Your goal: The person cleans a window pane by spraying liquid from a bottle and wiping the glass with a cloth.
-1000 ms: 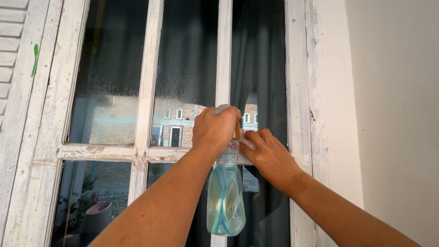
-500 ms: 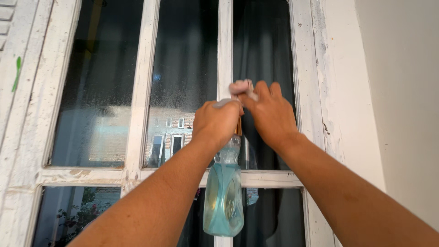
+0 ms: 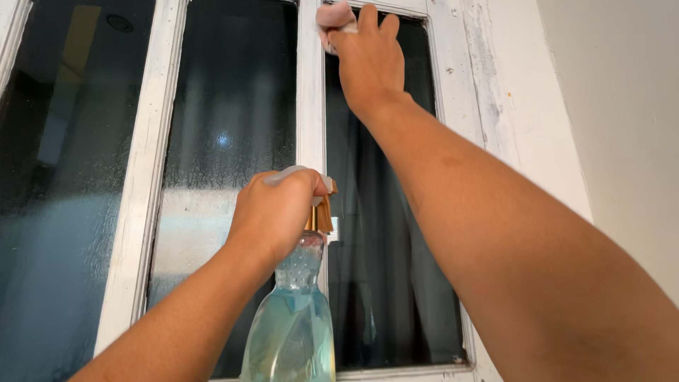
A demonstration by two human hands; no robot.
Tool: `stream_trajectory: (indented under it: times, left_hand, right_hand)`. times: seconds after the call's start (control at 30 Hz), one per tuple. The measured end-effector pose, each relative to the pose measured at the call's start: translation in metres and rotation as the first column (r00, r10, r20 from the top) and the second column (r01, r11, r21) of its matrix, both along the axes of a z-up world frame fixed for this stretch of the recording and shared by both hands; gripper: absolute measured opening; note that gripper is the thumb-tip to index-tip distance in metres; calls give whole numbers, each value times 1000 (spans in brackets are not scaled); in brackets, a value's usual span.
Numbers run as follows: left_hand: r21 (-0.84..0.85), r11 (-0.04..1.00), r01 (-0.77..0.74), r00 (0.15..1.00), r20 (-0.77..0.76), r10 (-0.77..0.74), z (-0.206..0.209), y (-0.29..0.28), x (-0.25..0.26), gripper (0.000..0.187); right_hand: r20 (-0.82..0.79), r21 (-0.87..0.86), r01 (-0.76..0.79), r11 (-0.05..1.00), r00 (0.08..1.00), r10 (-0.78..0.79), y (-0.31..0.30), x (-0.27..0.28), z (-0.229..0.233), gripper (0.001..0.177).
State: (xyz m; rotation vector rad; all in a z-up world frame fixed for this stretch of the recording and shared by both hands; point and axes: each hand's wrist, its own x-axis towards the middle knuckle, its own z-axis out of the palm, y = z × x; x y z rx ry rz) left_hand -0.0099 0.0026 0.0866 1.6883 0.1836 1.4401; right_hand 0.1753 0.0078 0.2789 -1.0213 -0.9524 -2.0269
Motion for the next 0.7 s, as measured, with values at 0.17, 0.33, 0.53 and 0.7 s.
stream_trajectory:
  times: [0.17,0.33,0.53,0.7]
  left_hand:
    - [-19,997,-69,997,31,69,-5,2,6,29]
    - [7,996,-86,996,29,86,-4,-1,3,29]
    - [-5,996,-87,996,8,87,-5,-2,4,32]
    - [38,999,-12,1000,21,11,-5,3,5,32]
  right_hand:
    - [5,18,110,994,994,-111,2,3,30,46]
    - [-22,-28,57,998,998,-58,-9,-3,46,38]
    - [5,-12,99,995,995,-99,-20,24,50,45]
    - [55,56,155,986,986,-158,-58,69,33,42]
